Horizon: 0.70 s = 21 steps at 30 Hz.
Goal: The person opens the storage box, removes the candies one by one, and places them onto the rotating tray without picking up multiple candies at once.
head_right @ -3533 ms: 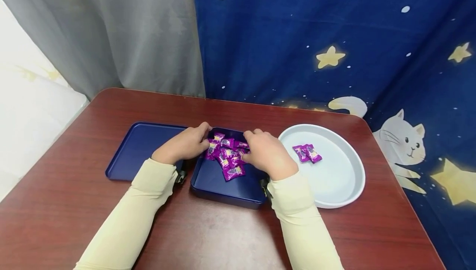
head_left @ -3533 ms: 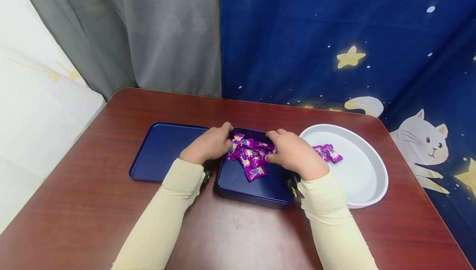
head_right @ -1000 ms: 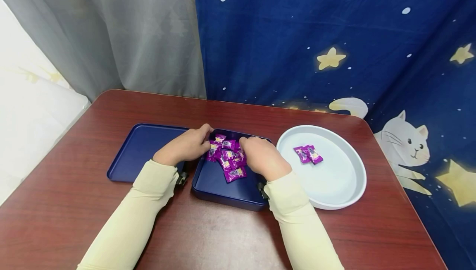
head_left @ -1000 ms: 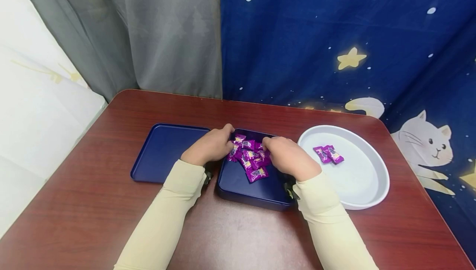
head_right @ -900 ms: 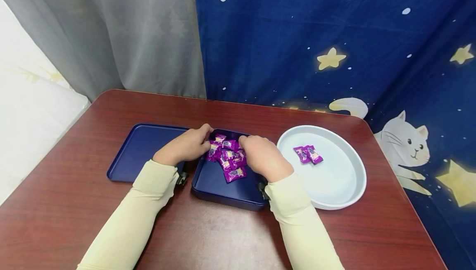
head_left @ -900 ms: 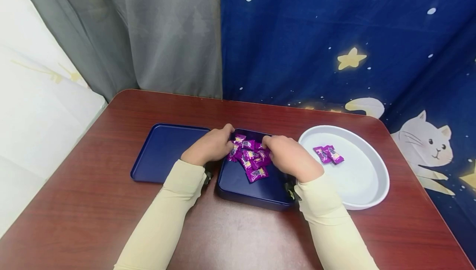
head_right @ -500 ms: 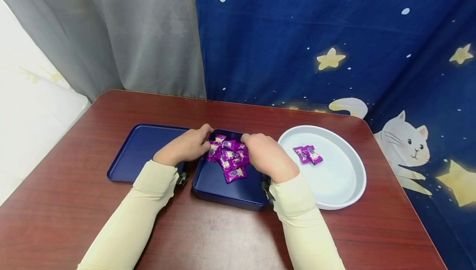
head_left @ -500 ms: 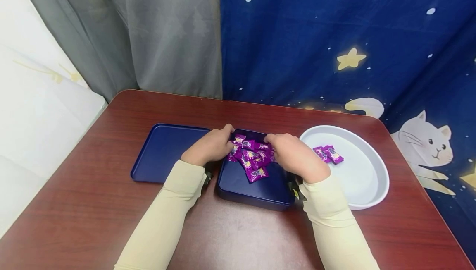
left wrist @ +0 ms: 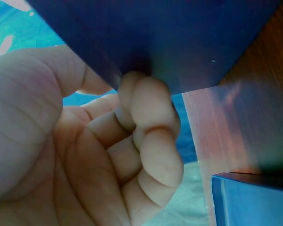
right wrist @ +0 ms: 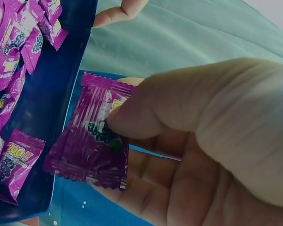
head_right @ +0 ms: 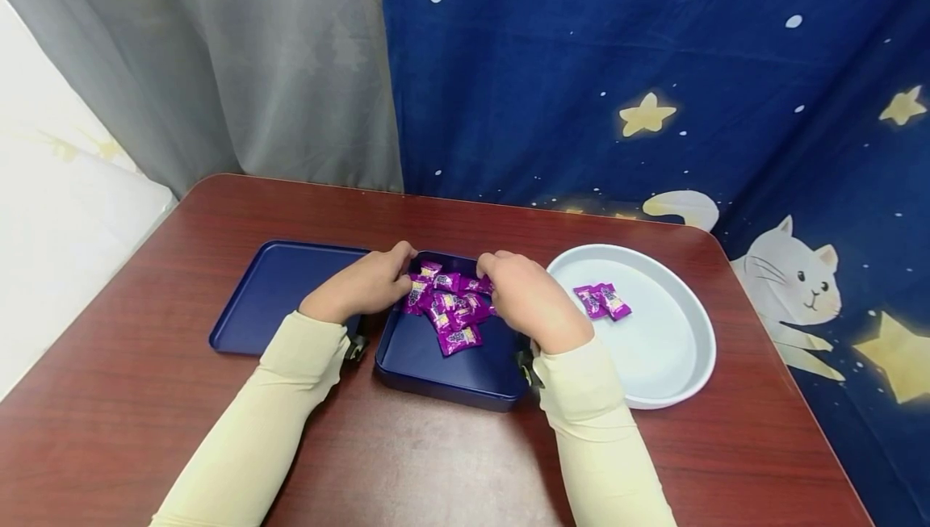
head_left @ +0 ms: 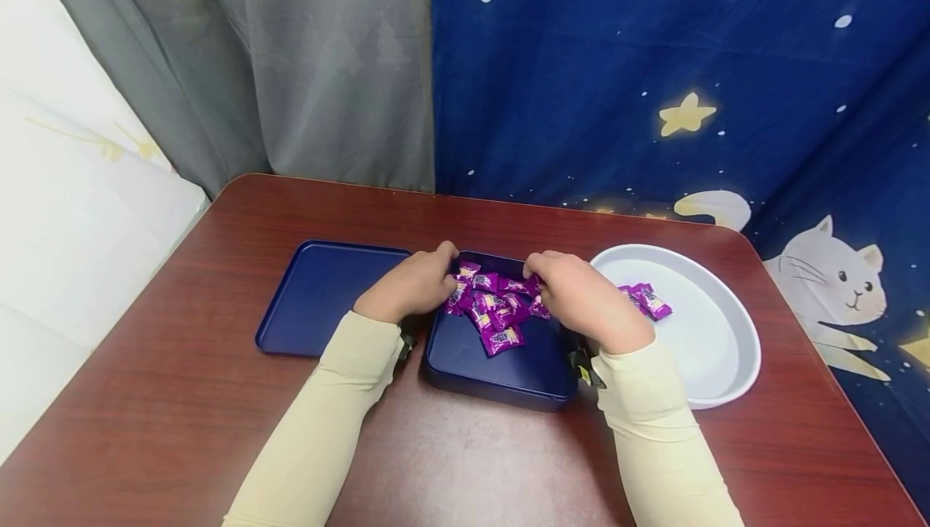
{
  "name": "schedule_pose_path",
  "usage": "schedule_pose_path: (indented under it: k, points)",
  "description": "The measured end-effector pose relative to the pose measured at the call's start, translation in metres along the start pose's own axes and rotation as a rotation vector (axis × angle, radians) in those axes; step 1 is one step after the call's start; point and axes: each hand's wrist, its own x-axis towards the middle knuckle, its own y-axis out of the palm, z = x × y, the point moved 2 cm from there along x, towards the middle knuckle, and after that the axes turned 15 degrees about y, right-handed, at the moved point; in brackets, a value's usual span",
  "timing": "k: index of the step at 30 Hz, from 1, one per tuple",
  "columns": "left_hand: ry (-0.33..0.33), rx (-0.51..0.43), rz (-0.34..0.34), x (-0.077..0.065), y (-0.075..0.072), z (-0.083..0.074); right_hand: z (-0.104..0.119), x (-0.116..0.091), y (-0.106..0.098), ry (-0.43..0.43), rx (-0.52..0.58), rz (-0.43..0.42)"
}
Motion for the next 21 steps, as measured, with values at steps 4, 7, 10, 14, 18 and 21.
schedule_pose_path:
  k: [4,7,10,14,18,21]
  points:
    - [0.001,-0.001,0.0,-0.0003,0.0001,0.0,-0.0009,0.0002,-0.0019,0.011,0.01,0.003]
    - [0.002,0.0,-0.002,-0.0005,-0.0001,-0.0001,-0.0019,-0.0002,-0.0036,0.022,0.013,0.008]
    - [0.001,-0.001,-0.001,-0.0007,-0.0003,-0.0003,-0.0028,-0.0008,-0.0055,0.019,0.014,0.002]
    - [0.001,0.0,0.0,-0.0007,-0.0004,-0.0005,-0.0038,-0.0015,-0.0074,-0.004,0.017,-0.017]
    - [0.001,0.005,0.001,-0.0005,-0.0007,-0.0005,-0.0054,-0.0013,-0.0079,-0.014,0.018,-0.029]
    - [0.002,0.004,0.003,-0.0005,-0.001,-0.0008,-0.0074,-0.001,-0.0079,-0.009,0.019,-0.028]
